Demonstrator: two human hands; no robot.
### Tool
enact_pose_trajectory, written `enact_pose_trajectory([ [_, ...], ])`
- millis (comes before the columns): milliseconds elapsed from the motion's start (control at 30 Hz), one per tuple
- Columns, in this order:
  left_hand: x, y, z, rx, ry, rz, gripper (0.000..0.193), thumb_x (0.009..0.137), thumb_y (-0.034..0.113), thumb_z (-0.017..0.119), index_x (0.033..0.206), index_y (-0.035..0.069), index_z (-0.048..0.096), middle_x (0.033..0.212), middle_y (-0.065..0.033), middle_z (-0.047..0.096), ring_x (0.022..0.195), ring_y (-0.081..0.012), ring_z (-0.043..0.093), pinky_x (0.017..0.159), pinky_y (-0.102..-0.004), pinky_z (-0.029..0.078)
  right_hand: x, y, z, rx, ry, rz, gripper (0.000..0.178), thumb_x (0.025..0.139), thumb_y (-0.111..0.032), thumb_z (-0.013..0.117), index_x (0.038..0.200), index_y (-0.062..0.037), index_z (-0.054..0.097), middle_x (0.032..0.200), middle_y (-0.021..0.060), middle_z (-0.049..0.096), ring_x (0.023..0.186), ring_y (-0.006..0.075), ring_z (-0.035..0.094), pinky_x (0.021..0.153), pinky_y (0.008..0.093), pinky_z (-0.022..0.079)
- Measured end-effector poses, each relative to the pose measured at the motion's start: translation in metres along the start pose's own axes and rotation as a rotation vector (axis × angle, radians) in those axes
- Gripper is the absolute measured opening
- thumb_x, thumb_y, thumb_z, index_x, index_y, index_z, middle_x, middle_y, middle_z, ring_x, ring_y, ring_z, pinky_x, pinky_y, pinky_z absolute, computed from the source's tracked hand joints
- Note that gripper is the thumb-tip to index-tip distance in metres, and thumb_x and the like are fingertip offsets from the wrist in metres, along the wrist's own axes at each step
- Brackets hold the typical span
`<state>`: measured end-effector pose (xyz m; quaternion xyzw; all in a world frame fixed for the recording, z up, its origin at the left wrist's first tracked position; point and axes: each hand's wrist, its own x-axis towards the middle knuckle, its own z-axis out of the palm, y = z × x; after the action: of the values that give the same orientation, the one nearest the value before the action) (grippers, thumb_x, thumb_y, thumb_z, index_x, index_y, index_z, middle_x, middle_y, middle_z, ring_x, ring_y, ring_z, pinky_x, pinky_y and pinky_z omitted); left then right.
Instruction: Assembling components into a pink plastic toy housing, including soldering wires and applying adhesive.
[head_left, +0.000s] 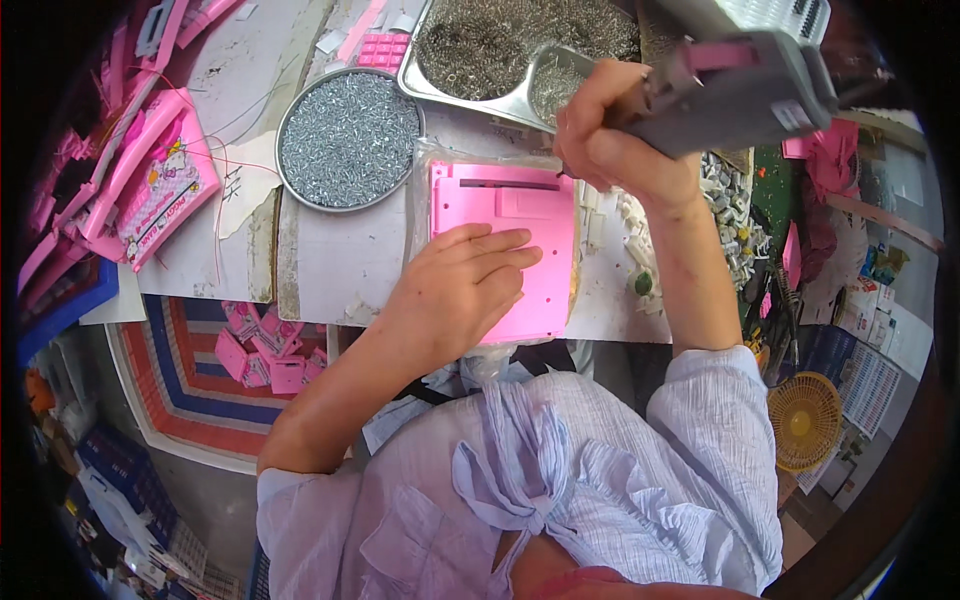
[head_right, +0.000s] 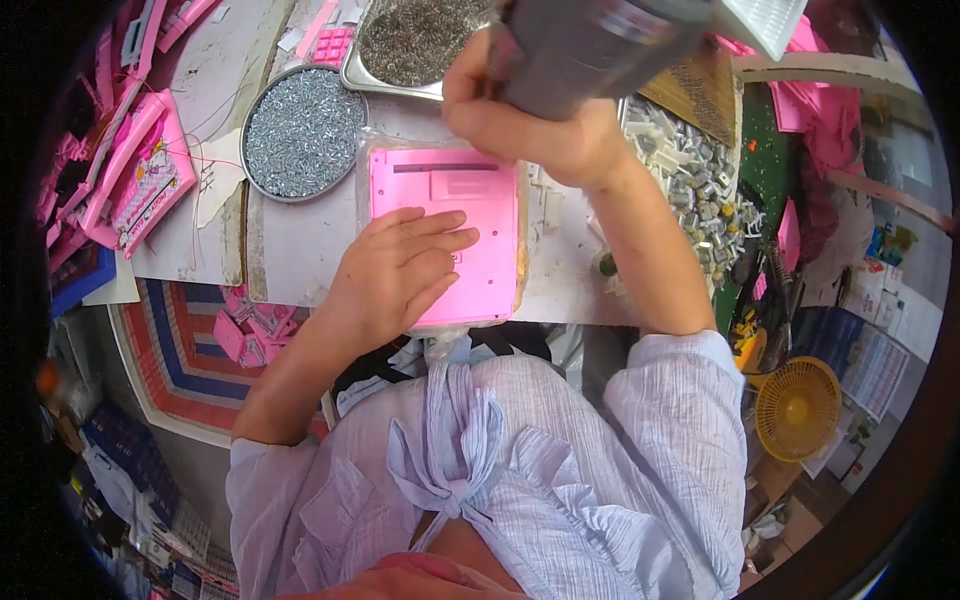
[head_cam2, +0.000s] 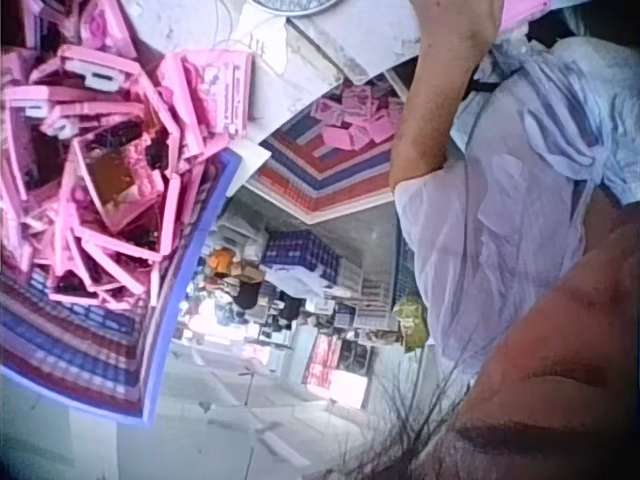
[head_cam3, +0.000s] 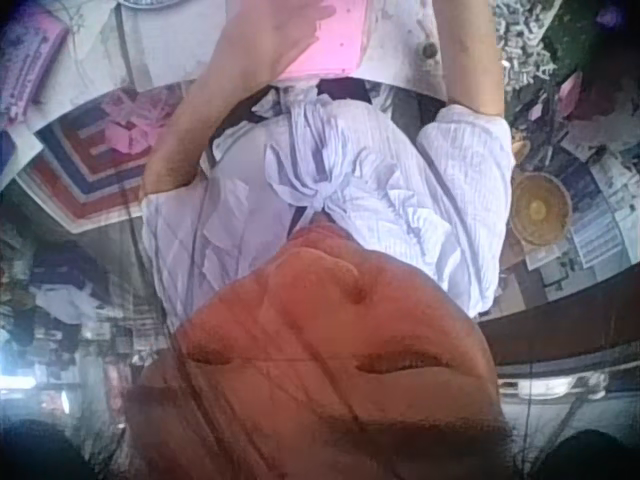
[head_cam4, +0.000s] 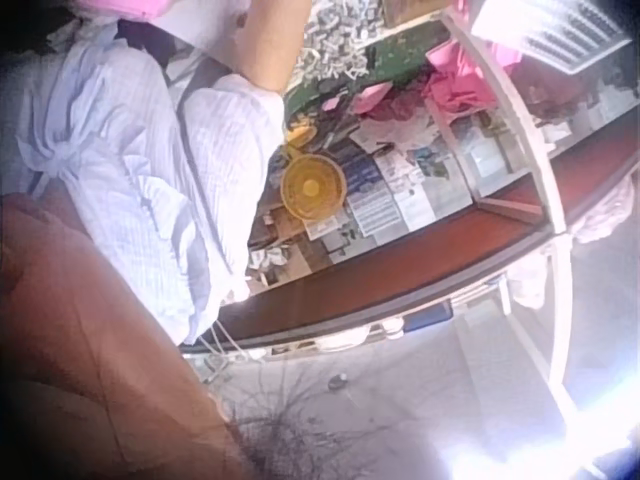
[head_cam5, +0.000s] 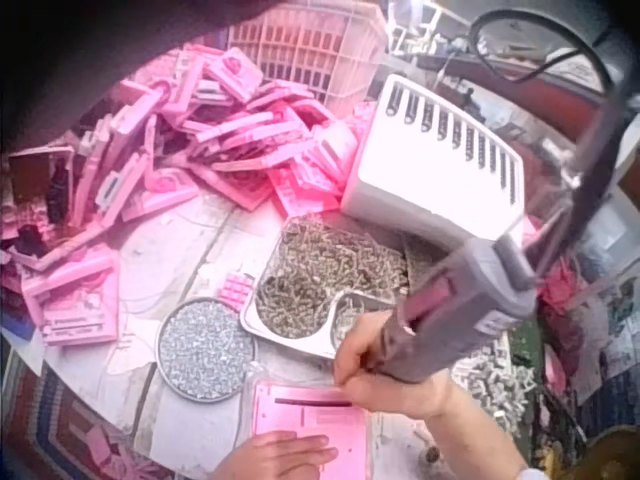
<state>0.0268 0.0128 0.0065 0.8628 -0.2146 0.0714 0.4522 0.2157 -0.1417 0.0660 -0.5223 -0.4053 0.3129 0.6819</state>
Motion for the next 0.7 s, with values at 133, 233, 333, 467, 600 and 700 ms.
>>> enact_pose_trajectory([
  [133, 0.001, -0.002, 0.002, 0.003, 0.06, 0.02, 0.012, 0.084, 0.009, 0.071, 0.09, 0.006, 0.061, 0.123, -0.0086, 0.07, 0.123, -0.0283, 0.06, 0.103, -0.0472, 0.044, -0.005, -0.014, 0.007, -0.147, 0.051, -0.021, 0.022, 0.093, -0.017, 0.066, 0.086, -0.0021, 0.052, 0.057, 0.0035, 0.048, 0.046, 0.0108, 0.043, 0.046, 0.0277, 0.035],
  [233, -0.001, -0.001, 0.004, -0.008, 0.099, 0.067, 0.015, 0.082, 0.008, 0.073, 0.091, 0.007, 0.061, 0.119, -0.0092, 0.07, 0.121, -0.0284, 0.062, 0.104, -0.0468, 0.043, -0.011, 0.0, 0.006, -0.015, 0.035, -0.069, 0.019, 0.092, -0.012, 0.067, 0.086, -0.0016, 0.052, 0.057, 0.0046, 0.048, 0.047, 0.0114, 0.043, 0.046, 0.0283, 0.035],
  [333, -0.002, 0.001, 0.001, 0.022, 0.089, 0.071, 0.017, 0.081, 0.008, 0.074, 0.091, 0.008, 0.061, 0.114, -0.0086, 0.072, 0.115, -0.0283, 0.065, 0.102, -0.0468, 0.045, -0.015, -0.001, 0.006, -0.019, 0.121, -0.019, 0.016, 0.09, -0.008, 0.066, 0.087, -0.0017, 0.052, 0.057, 0.0051, 0.048, 0.047, 0.0118, 0.043, 0.045, 0.0277, 0.035],
  [467, -0.003, 0.001, 0.005, 0.006, 0.113, 0.005, 0.017, 0.081, 0.007, 0.074, 0.091, 0.009, 0.06, 0.108, -0.0073, 0.073, 0.108, -0.0284, 0.069, 0.1, -0.0464, 0.047, -0.004, -0.008, 0.02, -0.301, 0.266, -0.019, 0.01, 0.082, -0.002, 0.065, 0.082, -0.0029, 0.054, 0.063, 0.0052, 0.054, 0.054, 0.0115, 0.051, 0.049, 0.0258, 0.039],
  [600, 0.001, 0.003, 0.002, 0.017, 0.108, -0.003, 0.019, 0.081, 0.005, 0.074, 0.092, 0.009, 0.06, 0.107, -0.0066, 0.074, 0.108, -0.0278, 0.069, 0.098, -0.0457, 0.048, 0.005, -0.017, 0.01, -0.221, 0.112, 0.048, 0.008, 0.078, -0.003, 0.069, 0.083, -0.0016, 0.063, 0.071, 0.0009, 0.059, 0.06, 0.0106, 0.054, 0.056, 0.026, 0.041],
  [700, 0.001, 0.004, 0.0, 0.026, 0.095, -0.009, 0.02, 0.081, 0.005, 0.074, 0.094, 0.01, 0.059, 0.108, -0.0061, 0.074, 0.109, -0.0276, 0.069, 0.098, -0.045, 0.049, -0.001, -0.017, 0.007, -0.285, 0.131, -0.022, 0.006, 0.08, -0.004, 0.07, 0.084, -0.0017, 0.065, 0.072, 0.0004, 0.061, 0.064, 0.01, 0.055, 0.058, 0.0267, 0.041],
])
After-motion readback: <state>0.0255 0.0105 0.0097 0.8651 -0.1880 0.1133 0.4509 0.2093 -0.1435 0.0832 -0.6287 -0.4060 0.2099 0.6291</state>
